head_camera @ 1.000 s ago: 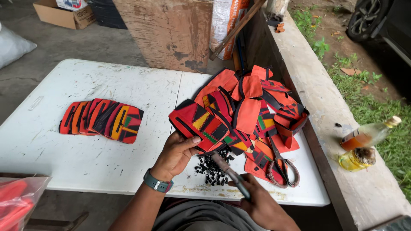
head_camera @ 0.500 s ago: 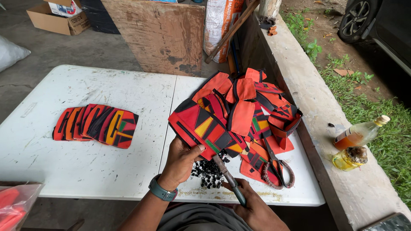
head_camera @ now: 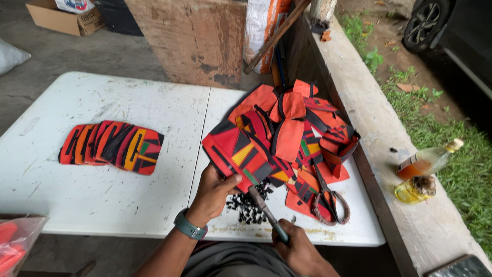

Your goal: The person assembles small patterned pouches by attaching zipper pulls with pliers and trimming excess fabric with scissors. They handle each pouch individually, secure the zipper pull, and place finished units on a growing stack on the table.

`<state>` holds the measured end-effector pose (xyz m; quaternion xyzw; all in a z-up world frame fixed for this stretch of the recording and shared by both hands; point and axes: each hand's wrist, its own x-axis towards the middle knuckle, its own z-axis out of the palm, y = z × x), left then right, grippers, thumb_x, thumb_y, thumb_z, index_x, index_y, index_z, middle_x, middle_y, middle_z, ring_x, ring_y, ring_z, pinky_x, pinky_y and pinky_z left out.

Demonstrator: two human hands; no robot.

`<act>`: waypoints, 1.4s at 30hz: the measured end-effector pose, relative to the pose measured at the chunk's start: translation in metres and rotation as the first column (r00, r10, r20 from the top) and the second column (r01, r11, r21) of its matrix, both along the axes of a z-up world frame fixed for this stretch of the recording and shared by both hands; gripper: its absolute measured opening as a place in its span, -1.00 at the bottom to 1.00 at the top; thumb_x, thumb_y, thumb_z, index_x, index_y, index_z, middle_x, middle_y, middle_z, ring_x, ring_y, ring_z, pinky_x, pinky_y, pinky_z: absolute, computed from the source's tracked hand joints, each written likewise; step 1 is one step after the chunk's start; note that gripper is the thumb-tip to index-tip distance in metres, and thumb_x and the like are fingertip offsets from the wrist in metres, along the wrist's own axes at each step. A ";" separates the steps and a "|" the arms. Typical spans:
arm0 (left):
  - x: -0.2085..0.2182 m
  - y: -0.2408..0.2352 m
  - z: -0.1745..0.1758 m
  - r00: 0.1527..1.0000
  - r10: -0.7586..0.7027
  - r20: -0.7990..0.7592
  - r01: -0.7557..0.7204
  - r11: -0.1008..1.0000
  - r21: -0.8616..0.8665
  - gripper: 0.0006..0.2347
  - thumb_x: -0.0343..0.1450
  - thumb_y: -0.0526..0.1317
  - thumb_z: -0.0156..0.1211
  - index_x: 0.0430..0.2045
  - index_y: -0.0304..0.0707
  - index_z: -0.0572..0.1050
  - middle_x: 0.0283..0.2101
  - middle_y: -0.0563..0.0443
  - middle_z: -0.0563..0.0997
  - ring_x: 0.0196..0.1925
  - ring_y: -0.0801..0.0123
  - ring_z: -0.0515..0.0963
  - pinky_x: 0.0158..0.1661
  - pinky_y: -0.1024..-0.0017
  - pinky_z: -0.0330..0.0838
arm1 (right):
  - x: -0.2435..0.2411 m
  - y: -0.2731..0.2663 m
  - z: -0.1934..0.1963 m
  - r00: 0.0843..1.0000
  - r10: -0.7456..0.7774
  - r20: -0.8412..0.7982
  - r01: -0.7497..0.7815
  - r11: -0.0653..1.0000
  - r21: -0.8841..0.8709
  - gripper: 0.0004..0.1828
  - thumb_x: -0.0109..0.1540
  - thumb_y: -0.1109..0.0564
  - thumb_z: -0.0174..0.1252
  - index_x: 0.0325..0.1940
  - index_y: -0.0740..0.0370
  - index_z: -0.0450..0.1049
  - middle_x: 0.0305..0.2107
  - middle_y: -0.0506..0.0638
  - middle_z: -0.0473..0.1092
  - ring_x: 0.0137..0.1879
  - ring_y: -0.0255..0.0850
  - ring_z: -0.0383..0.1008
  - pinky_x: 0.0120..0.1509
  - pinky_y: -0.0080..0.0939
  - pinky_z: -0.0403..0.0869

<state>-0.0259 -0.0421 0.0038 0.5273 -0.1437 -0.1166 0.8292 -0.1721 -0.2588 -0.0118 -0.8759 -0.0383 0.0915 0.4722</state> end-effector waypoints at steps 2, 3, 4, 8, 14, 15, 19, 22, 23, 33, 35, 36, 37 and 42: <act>0.001 0.002 0.002 1.000 -0.013 -0.001 0.013 0.999 -0.052 -0.66 0.37 -0.45 0.20 0.05 -0.39 0.38 -0.09 -0.15 0.65 -0.18 0.32 0.72 -0.27 0.33 0.72 | -0.001 0.002 0.005 0.999 0.038 -0.006 -0.038 0.999 0.001 -0.75 0.01 0.37 0.09 -0.24 0.28 0.48 -0.27 0.04 0.40 -0.13 -0.08 0.49 0.03 -0.15 0.44; -0.001 0.002 0.001 1.000 -0.022 -0.014 0.021 0.997 -0.077 -0.65 0.36 -0.45 0.20 0.05 -0.37 0.37 -0.09 -0.13 0.65 -0.16 0.33 0.73 -0.25 0.34 0.73 | -0.004 0.002 0.006 0.996 0.073 0.059 -0.076 0.996 0.052 -0.67 -0.01 0.37 0.05 -0.18 0.28 0.48 -0.20 0.05 0.38 -0.07 -0.07 0.48 0.05 -0.15 0.43; -0.002 0.002 -0.001 1.000 -0.020 -0.001 0.020 0.997 -0.068 -0.65 0.37 -0.45 0.21 0.05 -0.38 0.37 -0.09 -0.14 0.65 -0.17 0.33 0.72 -0.25 0.33 0.73 | -0.006 0.003 0.006 0.987 0.103 0.125 -0.116 0.988 0.101 -0.59 -0.04 0.38 0.01 -0.12 0.28 0.49 -0.13 0.05 0.37 -0.02 -0.06 0.46 0.07 -0.15 0.42; -0.003 0.001 -0.006 1.000 -0.026 0.012 0.027 0.998 -0.049 -0.65 0.38 -0.43 0.22 0.05 -0.38 0.36 -0.10 -0.12 0.64 -0.18 0.35 0.72 -0.27 0.35 0.73 | -0.005 0.001 -0.003 0.996 -0.009 -0.084 0.014 0.998 0.062 -0.58 -0.03 0.38 -0.04 -0.15 0.19 0.52 -0.21 -0.01 0.37 -0.15 -0.10 0.48 -0.02 -0.17 0.45; -0.010 -0.003 -0.036 1.000 -0.025 -0.015 0.024 0.999 -0.046 -0.70 0.42 -0.44 0.26 0.05 -0.42 0.46 -0.10 -0.03 0.63 -0.19 0.45 0.57 -0.24 0.42 0.52 | -0.021 0.003 -0.029 0.999 0.018 -0.046 -0.015 0.998 0.064 -0.81 0.04 0.35 0.07 -0.26 0.30 0.40 -0.34 0.10 0.30 -0.21 -0.11 0.34 -0.08 -0.17 0.38; -0.008 -0.001 -0.040 0.999 -0.039 -0.009 0.038 0.997 -0.066 -0.71 0.45 -0.44 0.27 0.07 -0.45 0.49 -0.08 -0.02 0.62 -0.17 0.49 0.52 -0.20 0.45 0.45 | -0.022 0.003 -0.034 0.997 0.020 -0.080 -0.012 0.996 0.087 -0.74 0.02 0.35 0.06 -0.21 0.28 0.42 -0.30 0.09 0.31 -0.17 -0.10 0.36 -0.06 -0.16 0.38; 0.007 0.000 -0.047 1.000 -0.009 0.025 0.013 0.984 -0.179 -0.72 0.43 -0.45 0.22 0.03 -0.48 0.49 0.03 -0.05 0.65 0.05 0.40 0.60 0.09 0.34 0.48 | -0.031 -0.010 -0.048 0.998 0.062 -0.008 -0.061 0.988 0.143 -0.52 -0.02 0.36 0.05 -0.02 0.21 0.48 -0.14 0.09 0.34 0.03 -0.06 0.41 0.11 -0.12 0.36; 0.031 0.011 -0.035 0.995 0.013 0.097 -0.006 0.998 -0.065 -0.62 0.34 -0.46 0.24 0.08 -0.43 0.47 0.05 -0.03 0.64 0.06 0.41 0.61 0.11 0.34 0.48 | -0.008 -0.044 -0.064 0.990 -0.062 0.125 0.057 0.997 0.045 -0.49 -0.04 0.30 0.12 0.01 0.15 0.50 -0.12 0.09 0.37 0.05 -0.06 0.43 0.15 -0.10 0.38; 0.033 0.015 -0.032 0.992 0.006 0.124 0.000 0.999 -0.048 -0.60 0.32 -0.47 0.24 0.09 -0.42 0.45 0.05 -0.04 0.64 0.07 0.40 0.60 0.12 0.34 0.47 | 0.000 -0.059 -0.071 0.971 -0.143 0.191 0.146 0.989 0.001 -0.48 -0.05 0.28 0.14 0.02 0.14 0.50 -0.12 0.09 0.38 0.05 -0.06 0.44 0.16 -0.10 0.39; 0.033 0.021 0.006 0.996 0.061 0.069 -0.048 0.983 -0.175 -0.63 0.35 -0.40 0.22 0.08 -0.49 0.46 0.04 -0.13 0.65 0.04 0.33 0.62 0.11 0.32 0.46 | 0.097 -0.197 -0.140 0.648 -0.635 0.421 0.740 0.395 -0.544 -0.35 -0.11 0.09 0.35 0.10 -0.05 0.55 -0.08 0.08 0.48 0.11 -0.07 0.51 0.28 -0.06 0.46; 0.032 0.023 -0.002 0.999 0.038 -0.028 -0.044 0.961 -0.272 -0.62 0.36 -0.36 0.21 0.09 -0.49 0.45 0.05 -0.13 0.64 0.03 0.33 0.63 0.08 0.33 0.50 | 0.063 -0.225 -0.153 0.660 -0.649 0.379 0.705 0.362 -0.609 -0.32 -0.13 0.05 0.40 0.12 -0.08 0.56 -0.07 0.07 0.49 0.12 -0.07 0.53 0.30 -0.05 0.47; 0.032 0.025 -0.006 0.994 0.017 -0.110 -0.054 0.938 -0.344 -0.61 0.37 -0.32 0.21 0.10 -0.49 0.43 0.04 -0.14 0.63 0.02 0.30 0.64 0.04 0.32 0.54 | 0.044 -0.239 -0.155 0.662 -0.649 0.374 0.693 0.339 -0.636 -0.30 -0.13 0.03 0.42 0.13 -0.10 0.57 -0.07 0.07 0.50 0.12 -0.07 0.53 0.31 -0.04 0.48; 0.035 0.029 -0.007 0.984 -0.012 -0.177 -0.062 0.911 -0.408 -0.59 0.37 -0.29 0.20 0.11 -0.50 0.42 0.03 -0.16 0.62 0.01 0.27 0.65 0.00 0.31 0.58 | 0.041 -0.245 -0.159 0.655 -0.649 0.387 0.700 0.326 -0.636 -0.29 -0.14 0.01 0.44 0.13 -0.12 0.57 -0.06 0.07 0.51 0.13 -0.07 0.54 0.33 -0.04 0.49; 0.028 0.038 -0.016 0.791 -0.572 0.217 0.462 0.325 -0.825 -0.53 0.52 -0.10 0.02 0.25 -0.51 0.27 -0.01 -0.19 0.51 -0.09 0.22 0.58 -0.37 0.48 0.49 | 0.036 -0.251 -0.181 0.679 -0.565 0.469 0.677 0.233 -0.698 -0.32 -0.11 -0.10 0.47 0.12 -0.17 0.60 0.01 0.05 0.54 0.18 -0.04 0.52 0.40 0.01 0.49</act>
